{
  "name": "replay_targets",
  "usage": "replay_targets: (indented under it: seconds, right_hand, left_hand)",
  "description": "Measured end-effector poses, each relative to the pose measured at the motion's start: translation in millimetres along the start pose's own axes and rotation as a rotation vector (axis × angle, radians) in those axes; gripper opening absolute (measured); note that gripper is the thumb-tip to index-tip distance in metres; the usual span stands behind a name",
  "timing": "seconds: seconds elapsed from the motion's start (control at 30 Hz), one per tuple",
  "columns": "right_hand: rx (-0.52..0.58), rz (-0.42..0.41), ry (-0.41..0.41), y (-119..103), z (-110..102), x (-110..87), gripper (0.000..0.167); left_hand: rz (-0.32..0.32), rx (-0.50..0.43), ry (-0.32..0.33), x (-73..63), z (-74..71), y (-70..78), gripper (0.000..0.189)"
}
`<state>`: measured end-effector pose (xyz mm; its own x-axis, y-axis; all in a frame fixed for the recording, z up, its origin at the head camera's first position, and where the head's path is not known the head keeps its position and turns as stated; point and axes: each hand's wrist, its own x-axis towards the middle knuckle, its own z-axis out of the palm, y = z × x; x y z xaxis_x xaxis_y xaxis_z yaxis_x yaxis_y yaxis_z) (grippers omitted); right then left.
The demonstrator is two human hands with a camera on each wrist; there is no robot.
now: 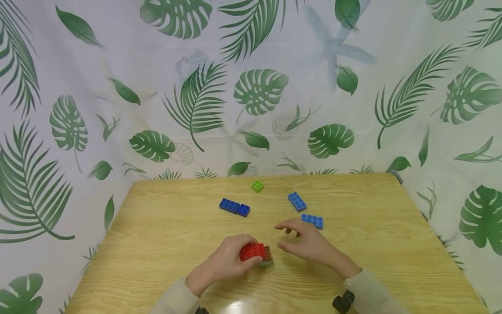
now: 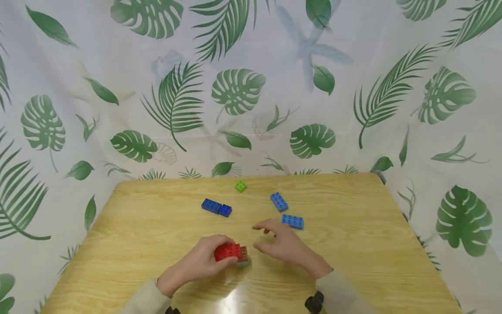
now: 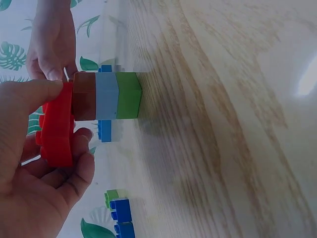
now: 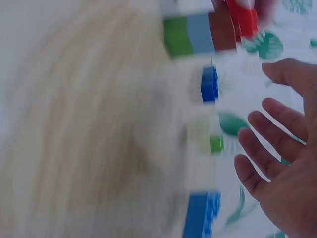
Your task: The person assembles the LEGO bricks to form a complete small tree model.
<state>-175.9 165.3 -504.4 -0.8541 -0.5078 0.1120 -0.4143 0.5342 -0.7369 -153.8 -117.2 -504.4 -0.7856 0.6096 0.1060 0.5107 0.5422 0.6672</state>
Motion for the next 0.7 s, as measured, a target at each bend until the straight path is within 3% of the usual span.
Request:
replay_targets:
  seconds: [0.13, 0.27, 0.47, 0.7]
  right_hand:
    - [-0.078, 0.017, 0.134, 18.0, -19.0, -2.9, 0.041]
    - [-0.155, 0.036, 0.210, 37.5, -35.1, -6.7, 0.038]
    - [-0.187, 0.097, 0.223, 59.9, -50.3, -10.4, 0.041]
    - [-0.164, 0.154, 0.190, 79.2, -52.0, -12.8, 0.044]
  left_hand:
    - [-0.015, -0.012, -0.003, -0.7, 1.3, -0.1, 0.035]
    - [-0.025, -0.021, -0.002, -0.8, 1.8, -0.3, 0.036]
    - [-0.048, -0.035, 0.003, 0.3, 1.3, -2.7, 0.038]
    - [-0.085, -0.092, 0.018, -0.4, 2.8, -6.1, 0.038]
